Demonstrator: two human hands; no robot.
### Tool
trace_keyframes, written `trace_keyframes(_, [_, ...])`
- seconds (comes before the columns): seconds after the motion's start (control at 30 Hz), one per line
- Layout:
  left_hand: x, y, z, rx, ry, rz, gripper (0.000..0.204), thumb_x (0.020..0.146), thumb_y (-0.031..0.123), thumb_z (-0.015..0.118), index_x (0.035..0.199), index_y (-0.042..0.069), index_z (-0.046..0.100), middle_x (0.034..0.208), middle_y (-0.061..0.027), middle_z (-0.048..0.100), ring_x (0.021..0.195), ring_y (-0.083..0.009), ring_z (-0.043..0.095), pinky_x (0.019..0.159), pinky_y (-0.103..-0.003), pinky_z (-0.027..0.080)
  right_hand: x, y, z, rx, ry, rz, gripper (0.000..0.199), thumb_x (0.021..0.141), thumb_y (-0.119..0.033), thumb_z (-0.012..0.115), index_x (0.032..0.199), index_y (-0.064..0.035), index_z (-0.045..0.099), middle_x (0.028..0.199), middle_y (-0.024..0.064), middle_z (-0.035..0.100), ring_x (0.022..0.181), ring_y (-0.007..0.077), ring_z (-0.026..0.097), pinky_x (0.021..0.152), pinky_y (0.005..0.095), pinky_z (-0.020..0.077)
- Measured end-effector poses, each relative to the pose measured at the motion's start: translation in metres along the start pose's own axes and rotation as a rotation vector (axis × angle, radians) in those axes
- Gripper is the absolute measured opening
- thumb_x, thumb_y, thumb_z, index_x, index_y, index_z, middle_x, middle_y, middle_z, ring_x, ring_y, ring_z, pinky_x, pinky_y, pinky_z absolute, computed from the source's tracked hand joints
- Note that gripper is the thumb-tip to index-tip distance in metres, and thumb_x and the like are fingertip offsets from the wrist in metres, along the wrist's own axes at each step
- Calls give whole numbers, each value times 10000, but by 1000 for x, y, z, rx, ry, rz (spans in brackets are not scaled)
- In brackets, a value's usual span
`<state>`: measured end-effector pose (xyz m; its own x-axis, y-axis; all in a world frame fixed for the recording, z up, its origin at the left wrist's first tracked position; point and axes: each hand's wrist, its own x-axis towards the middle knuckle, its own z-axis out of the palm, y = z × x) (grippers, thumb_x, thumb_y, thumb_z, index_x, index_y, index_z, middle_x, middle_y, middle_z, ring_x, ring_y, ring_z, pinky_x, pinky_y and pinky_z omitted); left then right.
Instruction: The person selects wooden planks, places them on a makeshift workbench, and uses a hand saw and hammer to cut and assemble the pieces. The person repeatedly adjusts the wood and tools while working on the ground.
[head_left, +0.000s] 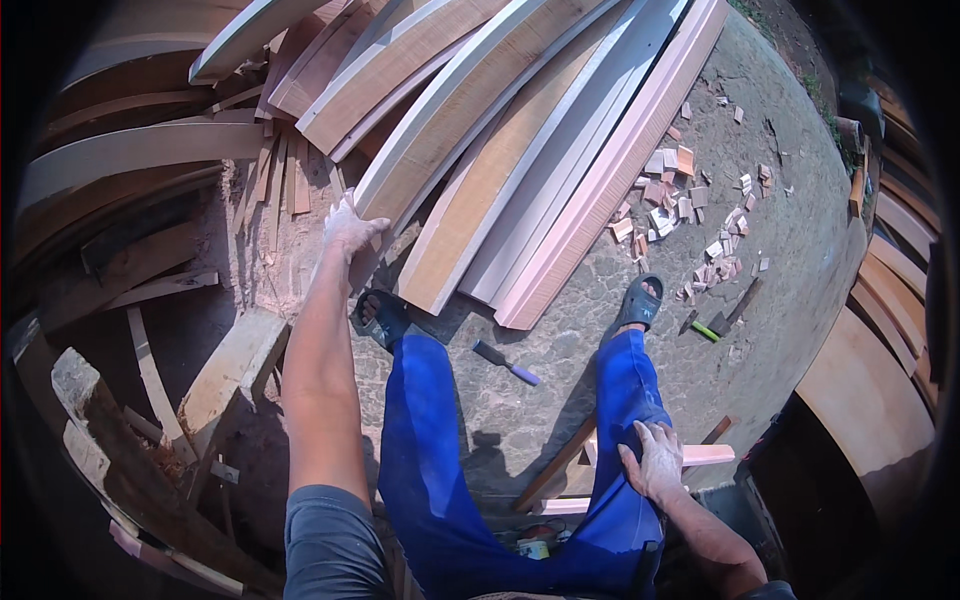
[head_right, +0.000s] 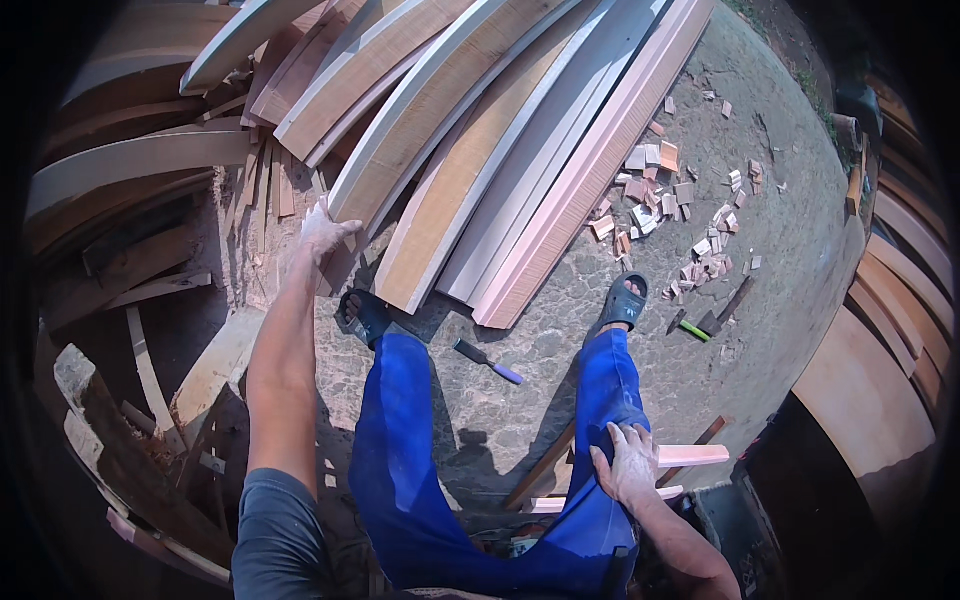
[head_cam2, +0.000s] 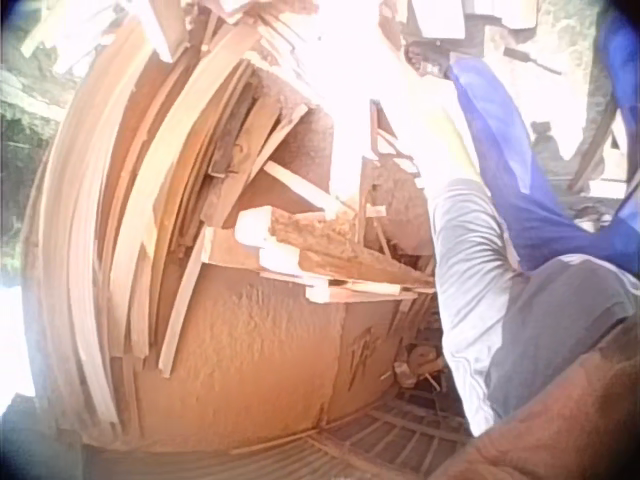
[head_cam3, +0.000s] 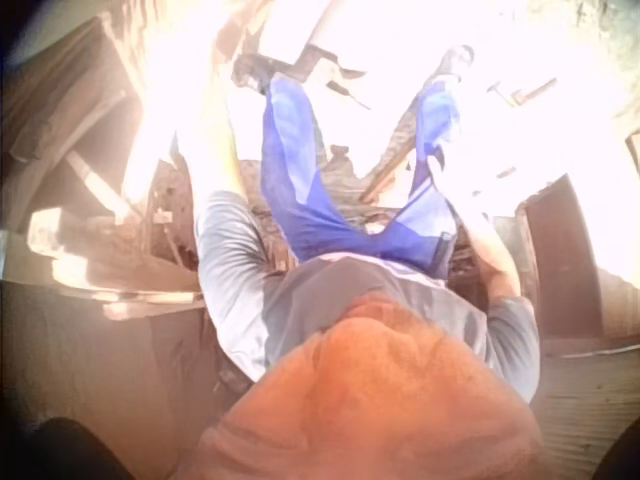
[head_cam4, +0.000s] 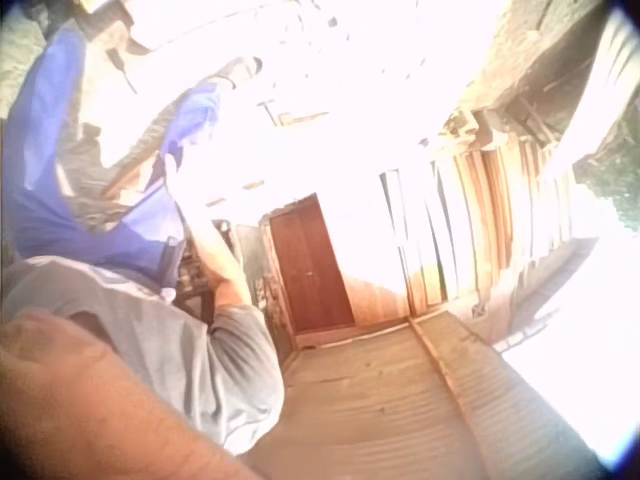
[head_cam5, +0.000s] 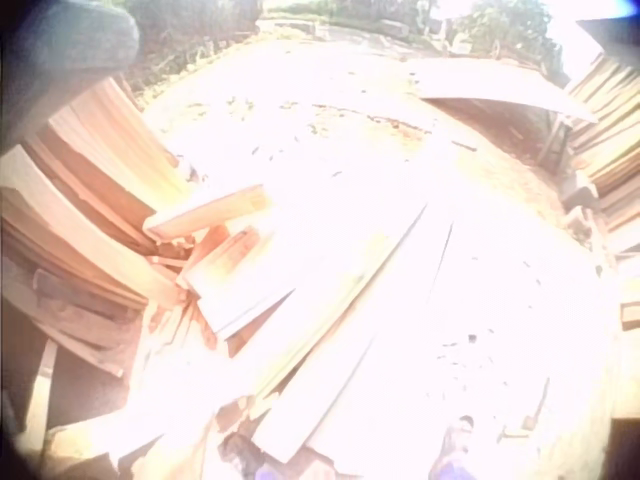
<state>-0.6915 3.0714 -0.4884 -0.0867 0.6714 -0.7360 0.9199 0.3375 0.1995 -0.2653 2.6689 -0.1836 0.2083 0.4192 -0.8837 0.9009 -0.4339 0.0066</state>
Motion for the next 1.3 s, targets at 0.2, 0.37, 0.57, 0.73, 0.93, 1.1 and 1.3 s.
trace_keyframes(0.2, [-114,47,50,13,64,226,776,737,429,873,1305,11,550,1251,-207,595,1186,-383,601,1005,-453,509,-1,20,-4,52,8,9,577,922,-400,643,1396,-76,585,1402,177,586,1377,403,447,1152,544,344])
trace_keyframes(0.37, [-199,99,151,166,159,430,672,762,283,806,1329,45,536,1199,-139,592,1092,-331,577,930,-472,478,1,32,-17,85,39,-13,548,902,-345,650,1373,-73,593,1367,177,601,1349,410,474,1133,534,369])
trace_keyframes(0.57, [-207,124,220,314,182,502,595,932,143,544,1515,90,434,1437,-109,542,1234,-325,533,1089,-524,372,0,47,-20,116,71,-21,532,903,-326,642,1363,-63,598,1342,195,605,1347,418,481,1143,536,365])
trace_keyframes(0.73, [-202,139,235,320,122,456,695,948,294,606,1592,186,368,1597,-132,396,1478,-363,352,1226,-541,230,-2,57,-22,179,44,5,529,909,-327,633,1365,-61,603,1357,195,606,1367,428,462,1157,545,351])
trace_keyframes(0.93, [-112,119,156,-80,508,110,1086,772,587,793,1610,91,311,1651,-178,268,1502,-382,279,1232,-502,232,-6,73,-13,219,107,-6,518,895,-299,648,1343,-41,613,1350,204,608,1360,443,462,1163,544,347])
trace_keyframes(1.1, [-24,40,126,-571,-301,53,967,739,496,874,1471,23,454,1375,-196,612,1244,-313,614,1040,-412,496,-2,83,-13,225,101,-46,518,883,-286,655,1335,-35,618,1360,204,603,1364,437,460,1168,539,350])
trace_keyframes(1.3, [-48,61,148,-333,-88,29,918,695,445,889,1442,83,496,1386,-220,605,1276,-353,594,1078,-445,481,-2,75,-14,219,117,-38,516,874,-284,653,1321,-28,625,1356,202,605,1362,426,464,1163,528,362])
